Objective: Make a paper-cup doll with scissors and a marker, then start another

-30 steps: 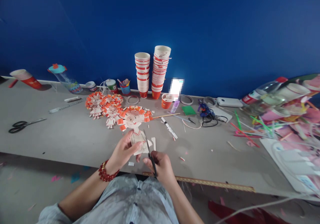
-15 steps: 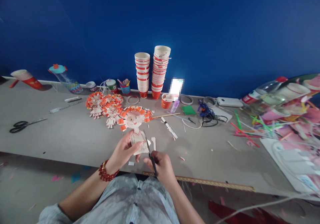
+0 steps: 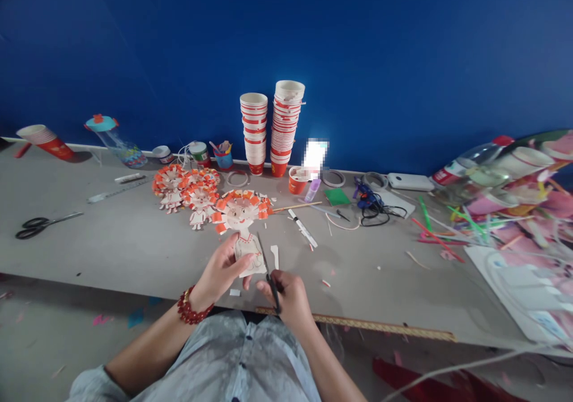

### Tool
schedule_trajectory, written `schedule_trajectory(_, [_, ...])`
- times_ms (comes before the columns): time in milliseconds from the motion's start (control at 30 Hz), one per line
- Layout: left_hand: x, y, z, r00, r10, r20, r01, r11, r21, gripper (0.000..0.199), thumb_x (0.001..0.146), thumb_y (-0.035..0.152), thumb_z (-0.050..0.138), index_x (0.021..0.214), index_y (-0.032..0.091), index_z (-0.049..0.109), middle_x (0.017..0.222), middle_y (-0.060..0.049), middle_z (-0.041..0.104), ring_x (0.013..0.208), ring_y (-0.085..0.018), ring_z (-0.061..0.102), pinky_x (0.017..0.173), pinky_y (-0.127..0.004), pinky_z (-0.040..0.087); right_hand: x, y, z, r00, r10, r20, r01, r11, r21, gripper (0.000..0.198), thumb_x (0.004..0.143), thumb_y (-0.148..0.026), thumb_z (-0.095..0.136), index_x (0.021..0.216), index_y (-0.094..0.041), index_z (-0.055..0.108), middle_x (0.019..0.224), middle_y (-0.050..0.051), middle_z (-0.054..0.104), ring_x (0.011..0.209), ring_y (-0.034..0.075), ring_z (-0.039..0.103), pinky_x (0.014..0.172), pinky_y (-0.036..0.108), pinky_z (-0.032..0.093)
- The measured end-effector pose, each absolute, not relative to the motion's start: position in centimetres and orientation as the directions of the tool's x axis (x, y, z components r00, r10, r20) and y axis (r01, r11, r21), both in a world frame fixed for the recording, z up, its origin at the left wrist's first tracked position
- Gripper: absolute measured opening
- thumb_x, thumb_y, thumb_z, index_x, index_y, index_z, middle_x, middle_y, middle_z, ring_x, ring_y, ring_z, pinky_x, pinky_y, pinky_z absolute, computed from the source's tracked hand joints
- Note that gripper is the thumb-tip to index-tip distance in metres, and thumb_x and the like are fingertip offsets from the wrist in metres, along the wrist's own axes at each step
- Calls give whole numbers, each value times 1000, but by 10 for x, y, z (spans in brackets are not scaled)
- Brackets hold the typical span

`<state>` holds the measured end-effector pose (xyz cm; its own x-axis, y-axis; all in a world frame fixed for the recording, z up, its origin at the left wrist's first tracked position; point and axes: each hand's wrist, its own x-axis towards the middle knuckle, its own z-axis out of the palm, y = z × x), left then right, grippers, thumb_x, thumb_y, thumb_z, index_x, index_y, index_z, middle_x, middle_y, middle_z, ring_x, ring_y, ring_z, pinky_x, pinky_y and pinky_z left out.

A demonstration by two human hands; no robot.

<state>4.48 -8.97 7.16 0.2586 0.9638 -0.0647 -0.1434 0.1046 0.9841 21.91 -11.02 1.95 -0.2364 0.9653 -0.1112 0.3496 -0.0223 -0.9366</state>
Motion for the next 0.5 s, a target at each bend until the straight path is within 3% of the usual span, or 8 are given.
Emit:
schedule_trajectory(133, [46,-89,74,254,965,-61,-159,104,982,17,89,34,57,93,20,48,67,5,57,41,-9,55,45,-22,42,218,-113,20,-194,966,-170,276,-113,-954,54,75,-70,58,56,-21,44,44,-5,37,41,10,34,42,23,24])
schedule_trajectory(233, [46,-89,74,236,969,-68,-175,112,978,20,87,35,59,92,19,50,69,3,58,43,-9,54,44,-22,44,219,-117,24,-135,983,-124,155,-103,-983,54,78,-69,56,58,-19,50,48,0,50,43,12,42,44,24,31])
schedule_trajectory(333, [47,-89,69,215,973,-82,-170,120,978,23,85,37,62,93,18,51,68,3,56,47,-9,52,43,-22,47,219,-119,29,-94,993,-70,38,-67,-997,51,81,-66,55,66,-17,58,49,-1,50,45,12,40,46,24,33])
schedule_trajectory(500, [49,-91,58,228,971,-75,-136,108,985,27,85,39,62,99,18,54,78,-1,59,56,-11,56,43,-22,50,211,-114,37,-37,995,-97,-58,-99,-993,37,77,-52,68,83,-17,63,52,-4,50,46,11,42,46,23,34])
